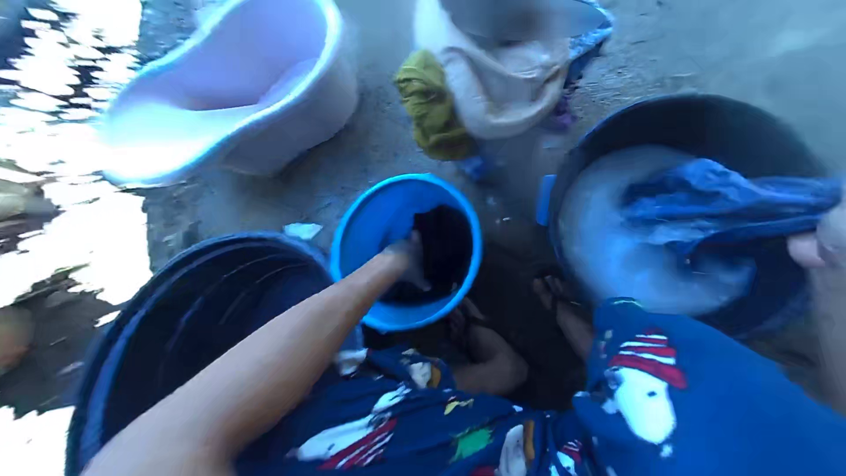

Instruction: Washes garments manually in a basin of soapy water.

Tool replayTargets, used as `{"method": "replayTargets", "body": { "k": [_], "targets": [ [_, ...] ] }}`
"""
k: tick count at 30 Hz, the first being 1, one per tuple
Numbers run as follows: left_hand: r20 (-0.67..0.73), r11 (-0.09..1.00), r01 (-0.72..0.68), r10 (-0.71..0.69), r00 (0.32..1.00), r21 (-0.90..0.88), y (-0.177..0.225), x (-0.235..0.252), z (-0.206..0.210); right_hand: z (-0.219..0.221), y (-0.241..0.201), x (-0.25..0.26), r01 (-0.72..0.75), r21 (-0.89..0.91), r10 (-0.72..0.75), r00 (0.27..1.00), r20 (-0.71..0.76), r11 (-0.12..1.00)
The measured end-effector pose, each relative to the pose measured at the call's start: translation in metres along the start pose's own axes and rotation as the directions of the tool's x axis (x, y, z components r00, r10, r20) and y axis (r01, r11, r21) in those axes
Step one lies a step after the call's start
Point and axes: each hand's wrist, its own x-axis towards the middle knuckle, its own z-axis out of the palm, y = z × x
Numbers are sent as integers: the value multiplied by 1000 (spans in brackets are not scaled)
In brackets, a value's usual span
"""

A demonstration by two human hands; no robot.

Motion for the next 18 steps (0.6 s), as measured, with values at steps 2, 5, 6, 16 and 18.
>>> {"method": "replayTargets", "body": {
  "k": [2, 5, 6, 16, 18],
  "targets": [
    [-13, 995, -45, 47, 999, 88, 6, 17, 5, -1, -44, -17, 62, 107, -59, 998, -31, 992],
    [-93, 967, -62, 87, 992, 247, 16, 25, -19, -3, -66, -30, 123, 199, -142, 986, 85, 972],
    [-124, 952, -56, 97, 988, 300, 20, 26, -24, -4, -63, -30, 139, 192, -173, 970, 172, 971],
    [-24, 953, -155, 167, 986, 259, -13, 33, -65, -15, 85, 15, 15, -757, 304, 910, 280, 653],
    [-175, 943, -140, 199, 964, 303, 5, -8, -94, -19, 135, -2, 7, -830, 370, 893, 257, 558]
  ]
}}
